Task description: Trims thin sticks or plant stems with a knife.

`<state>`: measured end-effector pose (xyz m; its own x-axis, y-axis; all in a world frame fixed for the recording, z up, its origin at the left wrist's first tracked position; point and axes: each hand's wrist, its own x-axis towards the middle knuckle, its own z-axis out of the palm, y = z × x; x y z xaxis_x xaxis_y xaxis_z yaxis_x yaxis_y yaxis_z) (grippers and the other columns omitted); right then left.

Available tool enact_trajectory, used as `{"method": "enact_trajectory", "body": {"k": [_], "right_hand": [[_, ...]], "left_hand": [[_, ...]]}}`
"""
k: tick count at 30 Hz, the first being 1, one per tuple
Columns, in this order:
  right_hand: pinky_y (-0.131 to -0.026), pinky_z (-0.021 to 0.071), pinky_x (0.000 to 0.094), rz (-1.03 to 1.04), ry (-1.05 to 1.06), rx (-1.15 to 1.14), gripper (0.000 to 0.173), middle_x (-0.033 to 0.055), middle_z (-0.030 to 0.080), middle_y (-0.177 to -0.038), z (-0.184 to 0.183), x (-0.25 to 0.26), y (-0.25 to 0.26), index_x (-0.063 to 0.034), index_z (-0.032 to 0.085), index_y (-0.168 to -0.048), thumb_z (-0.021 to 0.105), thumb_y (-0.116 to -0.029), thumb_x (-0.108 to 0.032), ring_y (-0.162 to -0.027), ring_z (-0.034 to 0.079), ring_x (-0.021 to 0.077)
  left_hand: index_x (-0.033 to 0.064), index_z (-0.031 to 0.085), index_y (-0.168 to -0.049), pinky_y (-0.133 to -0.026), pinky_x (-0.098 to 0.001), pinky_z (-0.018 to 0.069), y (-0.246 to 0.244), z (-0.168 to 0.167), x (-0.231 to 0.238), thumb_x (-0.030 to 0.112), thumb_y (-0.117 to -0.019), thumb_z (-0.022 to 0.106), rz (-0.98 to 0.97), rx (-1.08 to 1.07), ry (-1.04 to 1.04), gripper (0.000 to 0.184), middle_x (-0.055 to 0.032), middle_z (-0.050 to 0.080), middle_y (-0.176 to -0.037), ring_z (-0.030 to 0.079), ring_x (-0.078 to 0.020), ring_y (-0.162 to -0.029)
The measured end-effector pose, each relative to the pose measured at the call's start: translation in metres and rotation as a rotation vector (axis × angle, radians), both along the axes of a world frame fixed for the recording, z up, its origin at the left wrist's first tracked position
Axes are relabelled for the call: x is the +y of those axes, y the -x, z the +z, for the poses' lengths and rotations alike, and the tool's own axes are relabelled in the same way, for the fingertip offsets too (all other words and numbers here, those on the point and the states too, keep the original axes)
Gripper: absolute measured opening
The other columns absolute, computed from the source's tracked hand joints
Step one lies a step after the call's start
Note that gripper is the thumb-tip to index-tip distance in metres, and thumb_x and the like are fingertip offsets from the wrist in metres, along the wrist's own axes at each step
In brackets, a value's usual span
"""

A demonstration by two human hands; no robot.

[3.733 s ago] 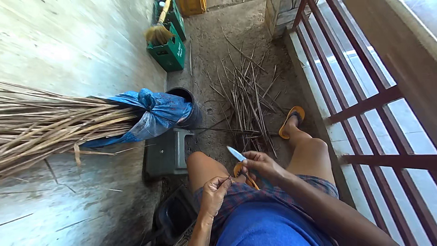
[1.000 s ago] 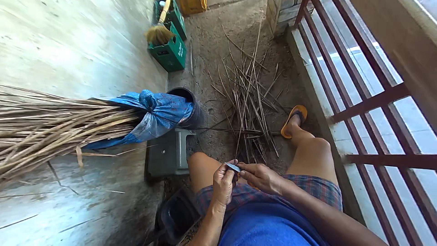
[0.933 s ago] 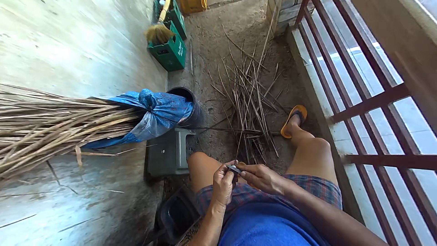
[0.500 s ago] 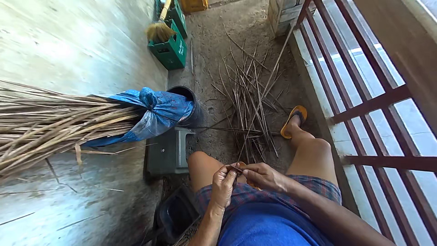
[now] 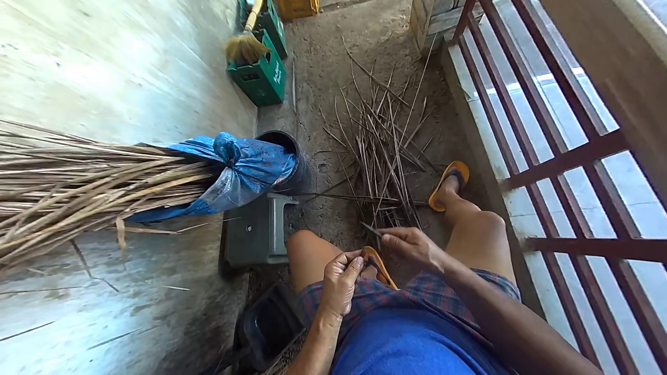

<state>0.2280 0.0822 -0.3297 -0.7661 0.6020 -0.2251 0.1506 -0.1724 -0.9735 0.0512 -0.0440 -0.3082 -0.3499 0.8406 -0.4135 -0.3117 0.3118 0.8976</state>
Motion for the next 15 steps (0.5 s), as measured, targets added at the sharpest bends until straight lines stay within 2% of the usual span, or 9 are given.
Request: {"method": "enact_trajectory", "body": {"k": [2, 4, 6, 9, 12, 15], "right_hand": [[-0.054, 0.0428, 0.0181, 0.019, -0.016, -0.004, 0.038, -0.0059, 0.056, -0.073, 0.003, 0.003, -0.001, -0.0003, 0.065, -0.129, 0.047, -0.1070, -0.025, -0.057, 0.048, -0.0007], [-0.060, 0.0464, 0.0243, 0.139, -0.027, -0.029, 0.038, 0.0008, 0.061, -0.078, 0.009, -0.008, 0.003, 0.0005, 0.065, -0.129, 0.046, -0.1076, -0.025, -0.062, 0.051, 0.0043], [-0.062, 0.0465, 0.0243, 0.216, -0.047, -0.027, 0.039, 0.0015, 0.062, -0.080, 0.009, -0.018, 0.007, 0.0001, 0.066, -0.128, 0.045, -0.1082, -0.026, -0.064, 0.052, 0.0041], [-0.060, 0.0467, 0.0237, 0.112, -0.036, -0.022, 0.038, 0.0003, 0.061, -0.078, 0.004, -0.008, 0.004, 0.0012, 0.066, -0.127, 0.046, -0.1069, -0.025, -0.061, 0.052, 0.0034], [-0.053, 0.0421, 0.0181, -0.022, -0.026, -0.043, 0.037, -0.0060, 0.055, -0.072, -0.001, 0.012, -0.004, -0.0001, 0.065, -0.127, 0.045, -0.1073, -0.025, -0.055, 0.047, -0.0005], [-0.059, 0.0454, 0.0236, 0.123, -0.036, -0.064, 0.039, 0.0002, 0.060, -0.078, 0.007, -0.002, -0.001, 0.0005, 0.065, -0.130, 0.046, -0.1075, -0.025, -0.061, 0.050, 0.0039]], "left_hand": [[-0.0054, 0.071, -0.105, -0.047, -0.0139, 0.0393, -0.001, 0.001, 0.001, -0.004, -0.0973, 0.055, 0.000, -0.005, -0.003, 0.017, -0.0008, 0.064, -0.072, 0.049, 0.0001, -0.052], [-0.0041, 0.072, -0.102, -0.048, -0.0146, 0.0407, -0.001, 0.001, 0.000, -0.004, -0.0967, 0.057, -0.007, -0.005, -0.018, 0.016, -0.0011, 0.065, -0.073, 0.050, -0.0004, -0.054], [-0.0016, 0.071, -0.098, -0.049, -0.0146, 0.0429, -0.001, 0.000, 0.002, -0.005, -0.0947, 0.057, -0.010, -0.002, -0.036, 0.015, -0.0013, 0.069, -0.076, 0.053, 0.0002, -0.055], [-0.0039, 0.071, -0.101, -0.047, -0.0144, 0.0405, 0.000, 0.000, 0.000, -0.005, -0.0950, 0.059, 0.004, -0.003, -0.015, 0.013, -0.0013, 0.065, -0.073, 0.050, -0.0001, -0.052], [-0.0042, 0.070, -0.103, -0.046, -0.0137, 0.0386, 0.000, 0.000, -0.003, -0.004, -0.0951, 0.059, -0.006, -0.002, 0.014, 0.014, -0.0004, 0.064, -0.071, 0.048, 0.0004, -0.052], [-0.0040, 0.071, -0.102, -0.048, -0.0146, 0.0405, -0.001, 0.000, -0.003, -0.005, -0.0955, 0.058, -0.019, 0.002, 0.012, 0.014, -0.0013, 0.066, -0.073, 0.050, -0.0003, -0.053]]}}
